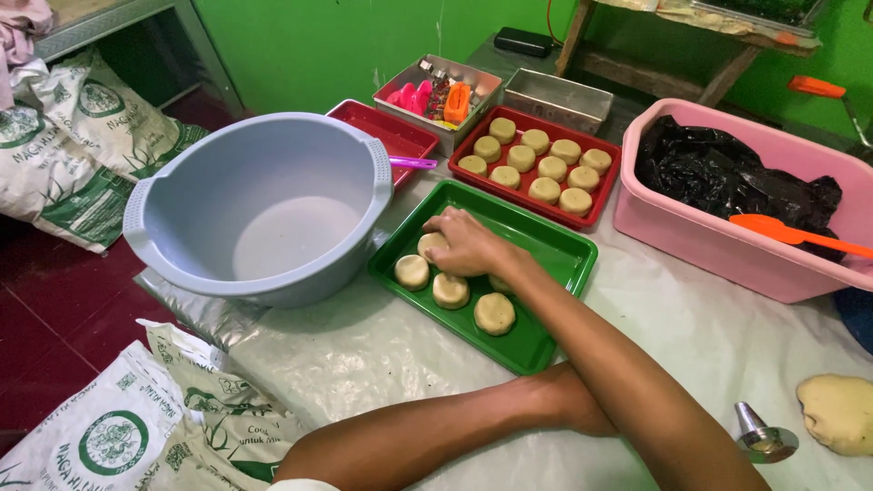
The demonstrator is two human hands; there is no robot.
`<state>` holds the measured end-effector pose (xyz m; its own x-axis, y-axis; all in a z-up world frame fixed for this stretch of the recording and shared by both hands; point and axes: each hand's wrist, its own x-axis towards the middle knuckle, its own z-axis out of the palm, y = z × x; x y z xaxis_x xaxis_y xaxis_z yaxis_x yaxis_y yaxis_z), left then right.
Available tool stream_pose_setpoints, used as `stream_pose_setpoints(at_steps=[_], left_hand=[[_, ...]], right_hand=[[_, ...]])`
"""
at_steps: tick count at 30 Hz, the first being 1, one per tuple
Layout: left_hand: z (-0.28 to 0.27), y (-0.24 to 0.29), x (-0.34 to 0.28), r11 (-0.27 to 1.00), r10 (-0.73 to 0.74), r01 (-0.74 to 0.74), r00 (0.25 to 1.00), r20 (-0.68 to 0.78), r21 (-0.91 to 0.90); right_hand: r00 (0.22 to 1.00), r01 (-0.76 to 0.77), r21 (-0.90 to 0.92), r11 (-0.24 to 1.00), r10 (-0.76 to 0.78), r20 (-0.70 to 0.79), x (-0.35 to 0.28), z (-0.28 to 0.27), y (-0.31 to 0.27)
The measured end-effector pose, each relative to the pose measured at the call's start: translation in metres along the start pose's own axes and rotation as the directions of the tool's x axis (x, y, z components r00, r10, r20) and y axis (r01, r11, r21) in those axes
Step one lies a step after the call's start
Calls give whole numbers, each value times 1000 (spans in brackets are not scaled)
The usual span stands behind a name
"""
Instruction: The person is shaping portions of dough into rounds and using a metal tip to cut holes in the center to create donut shapes.
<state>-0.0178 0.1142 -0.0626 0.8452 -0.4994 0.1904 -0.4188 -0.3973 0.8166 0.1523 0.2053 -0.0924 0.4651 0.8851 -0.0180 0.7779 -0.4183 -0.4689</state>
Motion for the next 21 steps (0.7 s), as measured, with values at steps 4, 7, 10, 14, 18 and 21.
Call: stream_pose_setpoints(at_steps=[4,7,10,14,18,21], left_hand=[[2,0,1,1000,8,-8,1000,4,-14],[2,-1,-2,999,19,-18,1000,20,-33],[-1,-1,-5,998,36,-34,999,38,-56],[0,-1,-8,994,56,-50,996,67,-93],[-2,16,1,997,-77,77,993,88,6],[-2,17,6,982,-127,131,991,34,-135]], right_hand=[[999,-24,-21,999,23,-31,2,-1,-3],[998,-36,53,998,39,-51,-7,-12,-18],[997,9,79,997,-3,-75,-23,-27,-36],[977,137,140,981,-110,-185,-55,-58,-66],[955,210,235,949,-147,-257,-105,-86,-72],[943,197,283,939,-102,-318,-159,-113,-77]])
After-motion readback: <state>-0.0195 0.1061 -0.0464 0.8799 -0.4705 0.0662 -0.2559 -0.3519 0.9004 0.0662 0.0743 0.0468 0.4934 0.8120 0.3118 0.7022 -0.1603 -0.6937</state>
